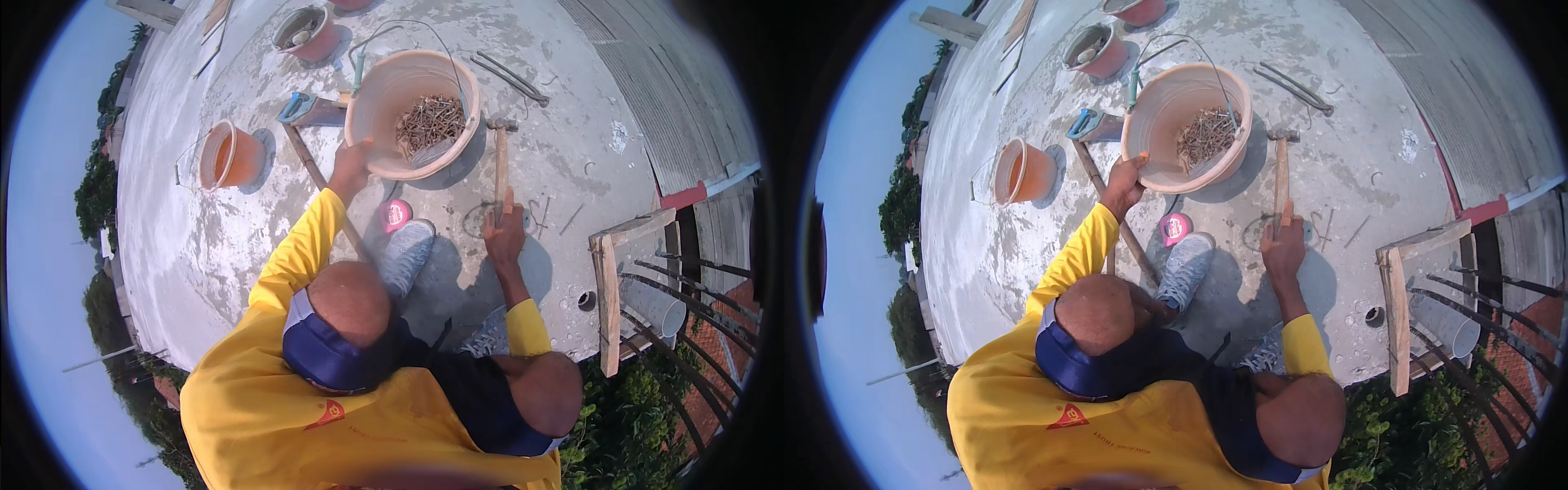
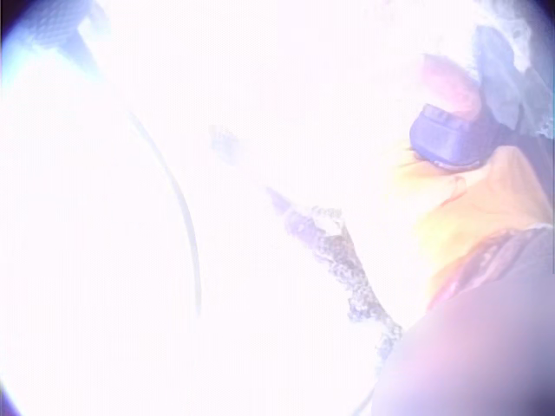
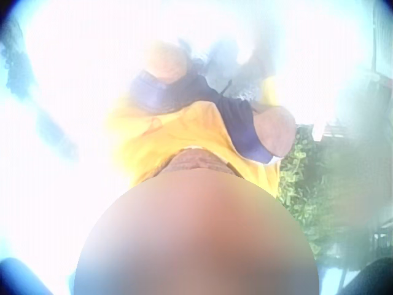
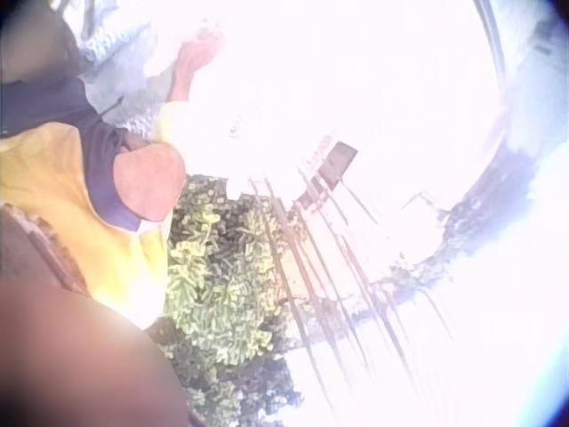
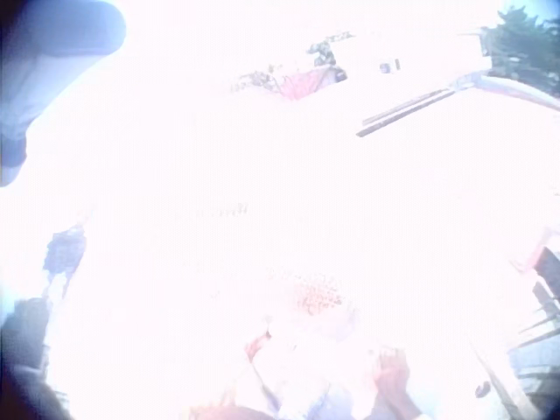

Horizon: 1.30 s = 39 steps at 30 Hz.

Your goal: The person saws a wooden plank, measures and marks it, then hammers nails into the plank to attach it to a metal frame. The person also pours water into a bucket and mixes the contents with a trowel.

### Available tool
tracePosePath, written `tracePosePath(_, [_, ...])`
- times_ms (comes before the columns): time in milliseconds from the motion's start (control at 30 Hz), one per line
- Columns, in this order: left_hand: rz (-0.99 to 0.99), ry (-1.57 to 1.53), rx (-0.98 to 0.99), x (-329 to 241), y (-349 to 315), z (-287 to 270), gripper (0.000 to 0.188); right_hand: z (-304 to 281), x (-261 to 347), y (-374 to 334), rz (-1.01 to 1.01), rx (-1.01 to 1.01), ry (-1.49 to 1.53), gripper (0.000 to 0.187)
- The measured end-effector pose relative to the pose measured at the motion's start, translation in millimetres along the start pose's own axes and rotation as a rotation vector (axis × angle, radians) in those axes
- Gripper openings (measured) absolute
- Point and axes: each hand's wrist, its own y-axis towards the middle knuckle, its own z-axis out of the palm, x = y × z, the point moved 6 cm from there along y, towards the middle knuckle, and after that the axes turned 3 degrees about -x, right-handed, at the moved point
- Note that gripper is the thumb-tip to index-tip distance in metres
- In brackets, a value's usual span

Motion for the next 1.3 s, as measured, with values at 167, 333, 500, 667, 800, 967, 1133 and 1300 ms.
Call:
tracePosePath(167, [0.070,-0.112,-0.047,-20,60,10,0.036,-41,32,23,-0.198,-0.224,-0.145,0.073])
tracePosePath(333, [0.031,-0.286,-0.083,-42,136,57,0.032,-75,57,27,0.014,0.043,0.132,0.063])
tracePosePath(500, [0.152,-0.305,-0.063,-91,192,145,0.036,-96,53,45,0.074,0.290,0.232,0.058])
tracePosePath(667, [0.047,-0.150,-0.098,-119,235,136,0.064,-118,22,11,0.500,0.589,0.674,0.063])
tracePosePath(800, [-0.002,-0.452,-0.566,-149,333,-1,0.070,-140,5,-69,0.783,0.700,0.837,0.072])
tracePosePath(967, [0.015,-0.504,-0.219,-194,450,-94,0.063,-137,-5,-137,1.003,0.681,0.990,0.076])
tracePosePath(1133, [0.066,-0.570,-0.148,-192,505,-104,0.049,-143,2,-143,1.040,0.687,0.901,0.073])
tracePosePath(1300, [-0.163,-0.619,-0.306,-160,542,-150,0.019,-150,12,-142,0.967,0.715,0.844,0.075])
